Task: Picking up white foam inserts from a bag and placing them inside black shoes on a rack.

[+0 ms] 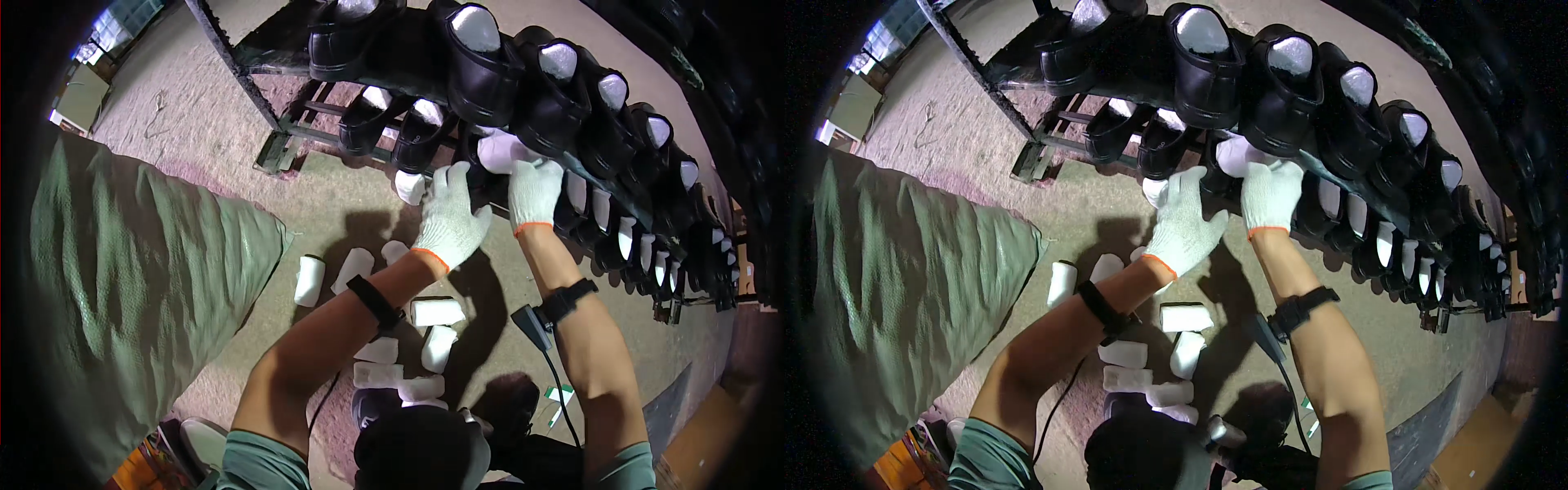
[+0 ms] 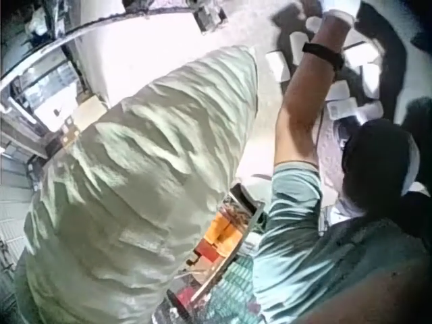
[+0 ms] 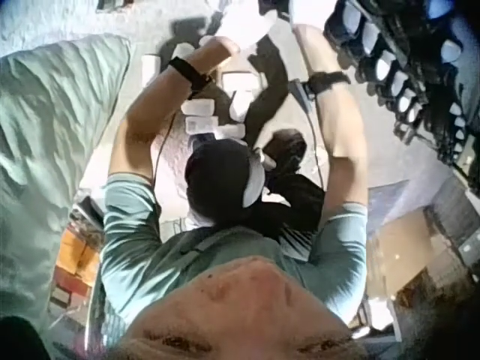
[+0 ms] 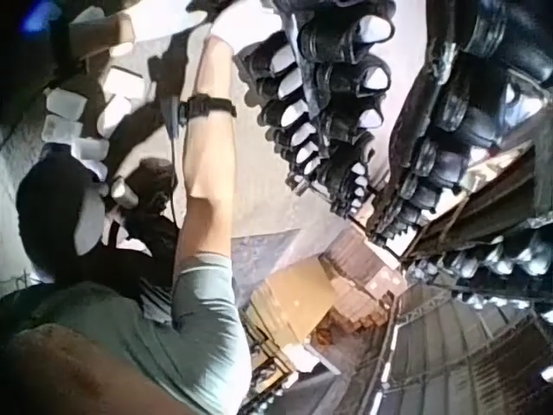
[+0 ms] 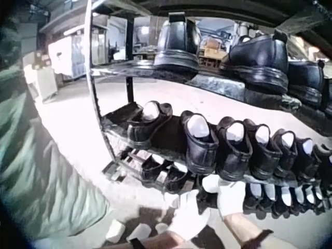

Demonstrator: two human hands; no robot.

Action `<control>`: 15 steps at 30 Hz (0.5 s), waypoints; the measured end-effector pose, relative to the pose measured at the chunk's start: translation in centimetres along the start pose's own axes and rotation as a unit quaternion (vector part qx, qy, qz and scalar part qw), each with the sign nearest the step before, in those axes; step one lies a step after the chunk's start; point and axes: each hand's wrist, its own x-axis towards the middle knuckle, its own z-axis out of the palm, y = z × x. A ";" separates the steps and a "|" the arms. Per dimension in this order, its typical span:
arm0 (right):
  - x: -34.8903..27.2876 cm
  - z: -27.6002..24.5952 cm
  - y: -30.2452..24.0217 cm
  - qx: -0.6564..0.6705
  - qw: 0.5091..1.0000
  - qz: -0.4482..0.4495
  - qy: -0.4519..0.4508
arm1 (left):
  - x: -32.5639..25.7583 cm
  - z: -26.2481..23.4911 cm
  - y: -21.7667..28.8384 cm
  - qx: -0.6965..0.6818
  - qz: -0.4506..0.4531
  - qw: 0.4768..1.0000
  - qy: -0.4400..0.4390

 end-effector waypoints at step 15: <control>7.3 5.6 3.2 -0.475 0.848 -0.199 -0.125 | -7.1 -3.5 -9.2 -0.001 0.038 0.990 -0.137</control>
